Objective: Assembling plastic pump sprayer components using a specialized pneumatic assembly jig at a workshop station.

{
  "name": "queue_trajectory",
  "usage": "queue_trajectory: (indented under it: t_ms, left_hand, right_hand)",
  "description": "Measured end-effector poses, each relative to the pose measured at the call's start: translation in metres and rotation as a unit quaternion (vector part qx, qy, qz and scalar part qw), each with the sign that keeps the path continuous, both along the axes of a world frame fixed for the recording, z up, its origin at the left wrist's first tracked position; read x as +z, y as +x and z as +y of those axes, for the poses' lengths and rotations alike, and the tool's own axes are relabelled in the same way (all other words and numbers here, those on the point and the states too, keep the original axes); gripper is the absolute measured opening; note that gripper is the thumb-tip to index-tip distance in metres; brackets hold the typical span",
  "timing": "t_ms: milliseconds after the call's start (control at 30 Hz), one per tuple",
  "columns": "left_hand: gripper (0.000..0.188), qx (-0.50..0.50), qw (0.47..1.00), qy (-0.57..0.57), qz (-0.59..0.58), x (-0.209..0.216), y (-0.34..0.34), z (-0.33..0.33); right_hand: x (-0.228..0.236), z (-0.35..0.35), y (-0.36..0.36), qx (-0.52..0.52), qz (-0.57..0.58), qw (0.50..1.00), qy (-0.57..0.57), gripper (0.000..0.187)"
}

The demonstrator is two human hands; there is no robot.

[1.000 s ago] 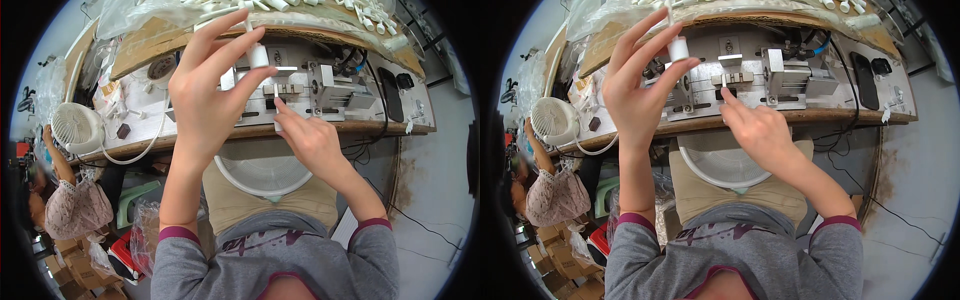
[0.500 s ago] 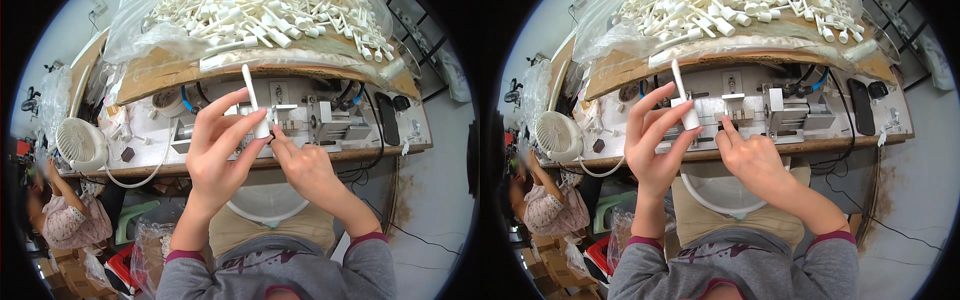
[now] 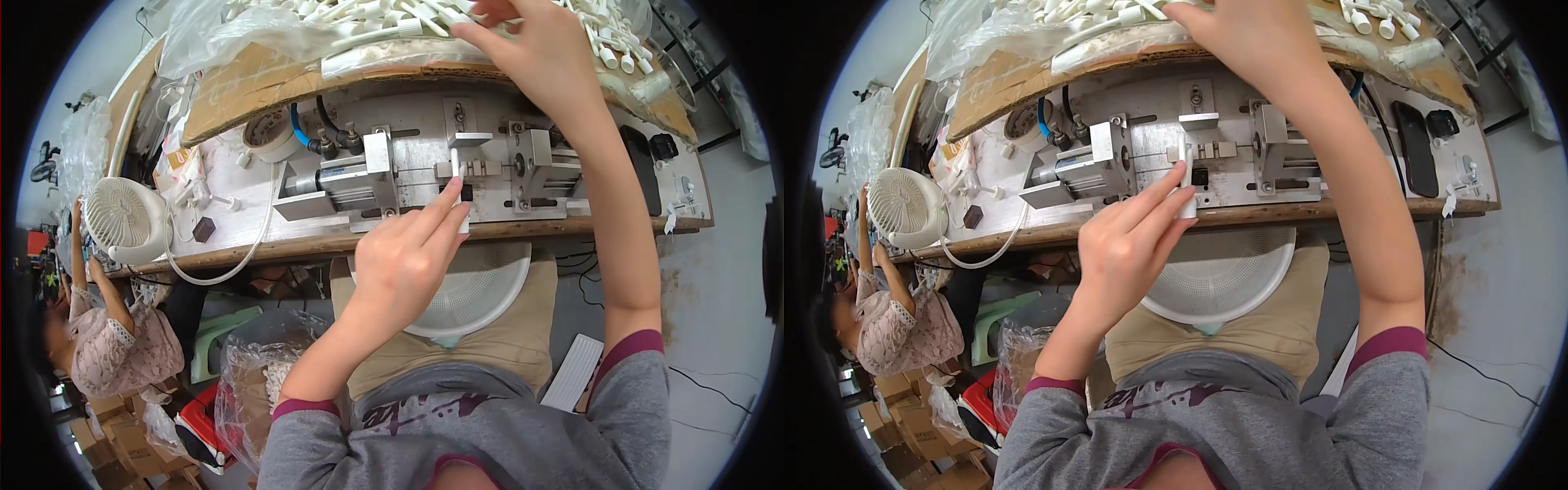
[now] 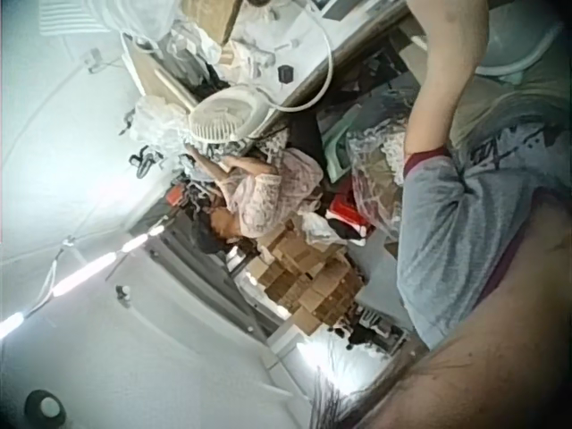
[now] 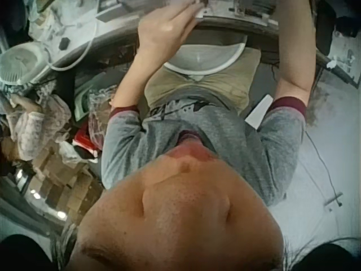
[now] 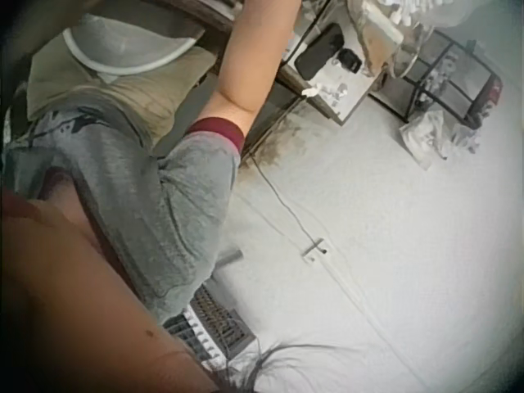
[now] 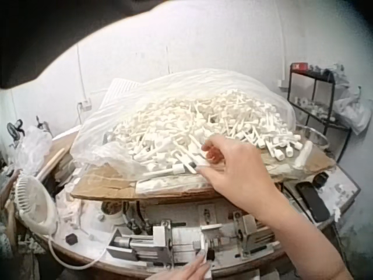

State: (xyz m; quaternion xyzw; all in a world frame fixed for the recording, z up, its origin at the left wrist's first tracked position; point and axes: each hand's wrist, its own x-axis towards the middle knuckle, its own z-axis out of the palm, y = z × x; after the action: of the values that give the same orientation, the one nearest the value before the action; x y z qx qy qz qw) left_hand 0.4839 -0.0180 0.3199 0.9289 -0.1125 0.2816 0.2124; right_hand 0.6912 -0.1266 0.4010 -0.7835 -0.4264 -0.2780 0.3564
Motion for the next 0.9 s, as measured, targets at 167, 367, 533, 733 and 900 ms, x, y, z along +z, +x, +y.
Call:
queue_trajectory:
  t_ms: [167, 367, 533, 733, 900]
  left_hand:
    - [0.029, 0.028, 0.995, 0.092, 0.038, -0.005, 0.010, -0.003]
    - [0.030, 0.003, 0.996, 0.084, 0.019, 0.004, 0.001, -0.008]
    - [0.029, 0.005, 0.992, 0.105, 0.063, 0.000, 0.004, -0.005]
    - [0.027, 0.023, 0.994, 0.087, 0.061, 0.000, 0.015, -0.003]
    - [0.025, 0.020, 0.994, 0.078, 0.074, 0.001, 0.018, -0.002]
  right_hand:
    - [0.001, 0.019, 0.010, 0.029, 0.057, 0.998, 0.023, 0.016]
    - [0.016, -0.002, -0.020, 0.024, 0.109, 0.993, -0.021, 0.017]
    - [0.030, -0.014, -0.014, 0.042, 0.325, 0.944, -0.036, 0.024]
    - [0.015, -0.029, -0.028, 0.141, 0.287, 0.945, 0.066, 0.020]
    - [0.001, -0.048, -0.039, 0.111, 0.280, 0.947, 0.113, 0.030]
